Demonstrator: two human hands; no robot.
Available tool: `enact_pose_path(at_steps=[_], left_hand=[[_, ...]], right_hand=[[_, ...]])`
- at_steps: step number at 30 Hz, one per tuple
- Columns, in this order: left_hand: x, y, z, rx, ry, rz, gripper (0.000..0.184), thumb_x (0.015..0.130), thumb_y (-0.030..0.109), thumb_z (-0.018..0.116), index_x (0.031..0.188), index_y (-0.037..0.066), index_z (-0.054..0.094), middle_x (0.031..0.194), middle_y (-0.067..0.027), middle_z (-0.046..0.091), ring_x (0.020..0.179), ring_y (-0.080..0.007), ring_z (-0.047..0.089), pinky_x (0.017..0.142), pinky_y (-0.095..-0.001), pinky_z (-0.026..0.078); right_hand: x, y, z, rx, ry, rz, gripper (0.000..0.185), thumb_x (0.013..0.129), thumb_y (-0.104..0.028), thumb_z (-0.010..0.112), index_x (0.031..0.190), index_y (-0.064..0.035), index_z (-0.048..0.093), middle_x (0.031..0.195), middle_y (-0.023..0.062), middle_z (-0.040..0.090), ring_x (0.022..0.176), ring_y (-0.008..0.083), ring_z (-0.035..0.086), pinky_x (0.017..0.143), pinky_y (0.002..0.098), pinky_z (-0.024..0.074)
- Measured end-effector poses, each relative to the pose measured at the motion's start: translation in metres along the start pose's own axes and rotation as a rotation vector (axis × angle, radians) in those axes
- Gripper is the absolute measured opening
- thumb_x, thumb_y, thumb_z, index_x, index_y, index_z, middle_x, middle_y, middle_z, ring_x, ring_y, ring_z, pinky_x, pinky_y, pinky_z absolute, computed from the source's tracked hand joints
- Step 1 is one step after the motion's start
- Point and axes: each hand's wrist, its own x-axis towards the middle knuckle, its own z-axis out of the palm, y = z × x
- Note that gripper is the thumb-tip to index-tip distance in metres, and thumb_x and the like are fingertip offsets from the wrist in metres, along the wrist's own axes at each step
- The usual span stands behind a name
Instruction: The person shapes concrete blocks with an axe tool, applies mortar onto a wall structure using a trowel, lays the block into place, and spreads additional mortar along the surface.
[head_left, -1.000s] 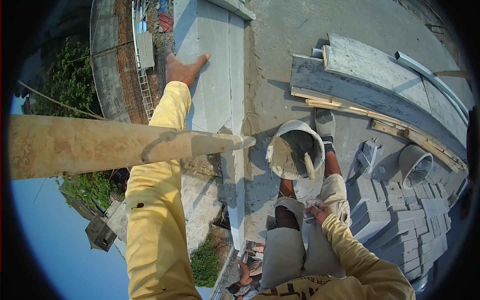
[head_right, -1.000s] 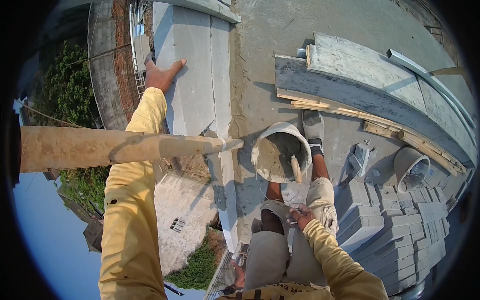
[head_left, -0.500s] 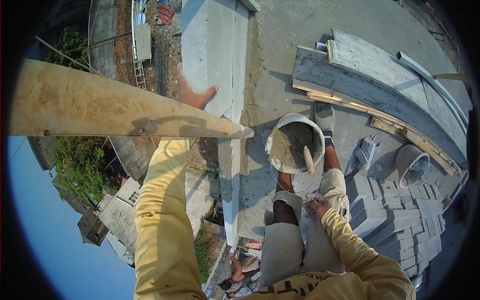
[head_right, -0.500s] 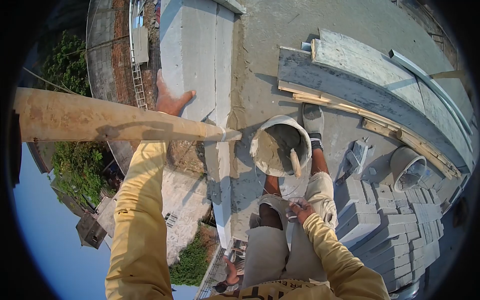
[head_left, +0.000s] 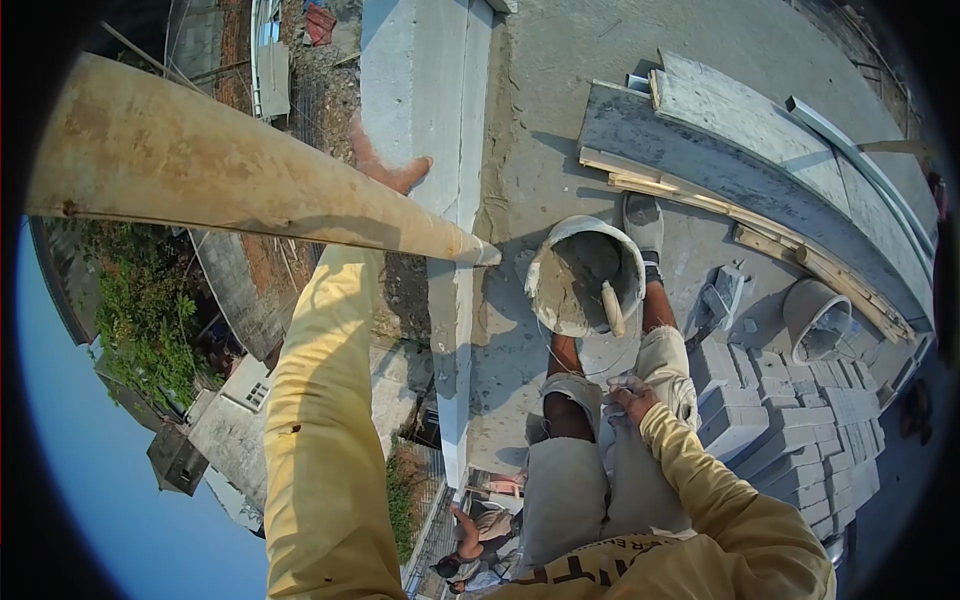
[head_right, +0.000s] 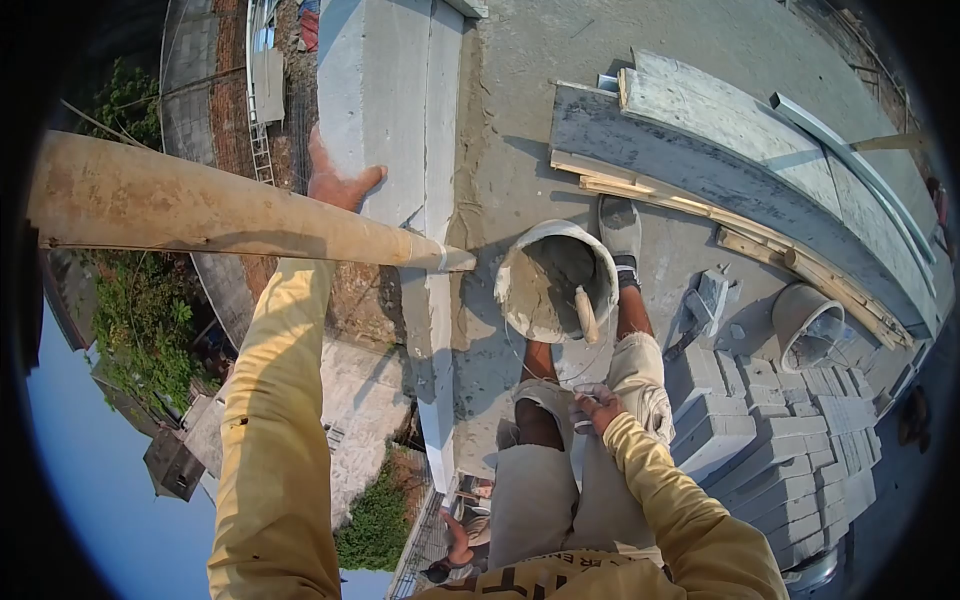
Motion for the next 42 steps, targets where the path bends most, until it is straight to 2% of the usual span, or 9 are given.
enact_pose_path(at_steps=[7,10,15,20,23,28,33,35,42], left_hand=[[0.004,-0.007,0.001,0.079,0.029,0.092,0.106,0.065,0.021,0.078,0.142,0.004,0.007,0.126,-0.0261,0.047,0.113,-0.0357,0.051,0.098,-0.0414,0.04],[0.003,-0.004,0.0,0.051,0.011,0.008,0.107,0.063,0.021,0.08,0.142,0.003,0.009,0.126,-0.0255,0.046,0.114,-0.0351,0.05,0.098,-0.0422,0.039],[0.009,-0.034,0.007,0.147,0.146,0.257,0.108,0.06,0.023,0.082,0.141,0.003,0.014,0.127,-0.0243,0.044,0.115,-0.0348,0.047,0.098,-0.0427,0.039],[-0.004,-0.006,-0.006,0.116,-0.032,-0.039,0.111,0.06,0.031,0.083,0.143,0.003,0.014,0.133,-0.0262,0.036,0.122,-0.0386,0.039,0.101,-0.0461,0.035],[-0.003,-0.057,0.011,0.221,0.056,0.033,0.119,0.061,0.037,0.081,0.145,0.006,0.003,0.141,-0.0304,0.024,0.127,-0.0457,0.032,0.103,-0.0503,0.034],[-0.053,-0.019,-0.013,0.137,0.155,-0.033,0.12,0.061,0.034,0.081,0.147,0.012,0.0,0.137,-0.0272,0.03,0.126,-0.0458,0.033,0.102,-0.0502,0.034],[-0.066,-0.026,-0.018,0.028,-0.038,-0.244,0.12,0.06,0.035,0.082,0.147,0.013,0.002,0.141,-0.024,0.031,0.127,-0.0404,0.037,0.103,-0.0478,0.036],[-0.064,-0.03,-0.016,0.039,-0.041,-0.247,0.116,0.06,0.036,0.08,0.147,0.015,0.005,0.14,-0.0226,0.034,0.125,-0.0396,0.04,0.102,-0.0464,0.037],[-0.064,-0.035,-0.014,0.043,-0.028,-0.211,0.11,0.06,0.034,0.077,0.146,0.012,0.011,0.136,-0.0224,0.039,0.122,-0.0401,0.043,0.101,-0.0448,0.039]], right_hand=[[0.001,-0.004,-0.003,-0.03,0.006,0.045,0.027,0.088,-0.028,0.064,0.107,-0.0101,0.057,0.09,0.0085,0.068,0.075,0.0205,0.067,0.061,0.0356,0.0553],[-0.003,-0.008,-0.002,-0.033,0.01,0.067,0.028,0.088,-0.029,0.064,0.108,-0.0117,0.056,0.092,0.0093,0.068,0.078,0.0212,0.066,0.063,0.0371,0.0554],[-0.001,-0.005,0.0,-0.043,0.03,0.066,0.024,0.089,-0.027,0.062,0.108,-0.0133,0.056,0.095,0.0093,0.067,0.082,0.0236,0.066,0.066,0.0413,0.0554],[0.018,0.016,-0.01,-0.047,-0.009,-0.003,0.028,0.091,-0.028,0.06,0.113,-0.0124,0.053,0.097,0.0097,0.066,0.084,0.0251,0.066,0.067,0.0421,0.0547],[0.015,0.015,-0.003,-0.061,0.04,0.008,0.03,0.09,-0.029,0.06,0.113,-0.0113,0.053,0.096,0.0095,0.066,0.084,0.0253,0.066,0.067,0.0416,0.0546],[0.012,0.012,0.015,-0.109,0.128,-0.023,0.035,0.088,-0.031,0.063,0.113,-0.0077,0.054,0.094,0.0134,0.066,0.073,0.0254,0.067,0.058,0.0386,0.0564],[0.008,0.006,0.027,-0.18,0.187,0.042,0.033,0.088,-0.027,0.062,0.115,-0.0094,0.055,0.097,0.0128,0.066,0.079,0.0255,0.065,0.066,0.0429,0.0559],[0.008,0.005,0.033,-0.216,0.211,0.061,0.029,0.087,-0.026,0.062,0.112,-0.0121,0.059,0.099,0.009,0.066,0.084,0.0252,0.064,0.073,0.0445,0.0545],[0.003,-0.003,0.048,-0.294,0.246,0.094,0.033,0.089,-0.028,0.059,0.117,-0.0113,0.053,0.095,0.0093,0.068,0.079,0.0219,0.064,0.069,0.0398,0.0533]])
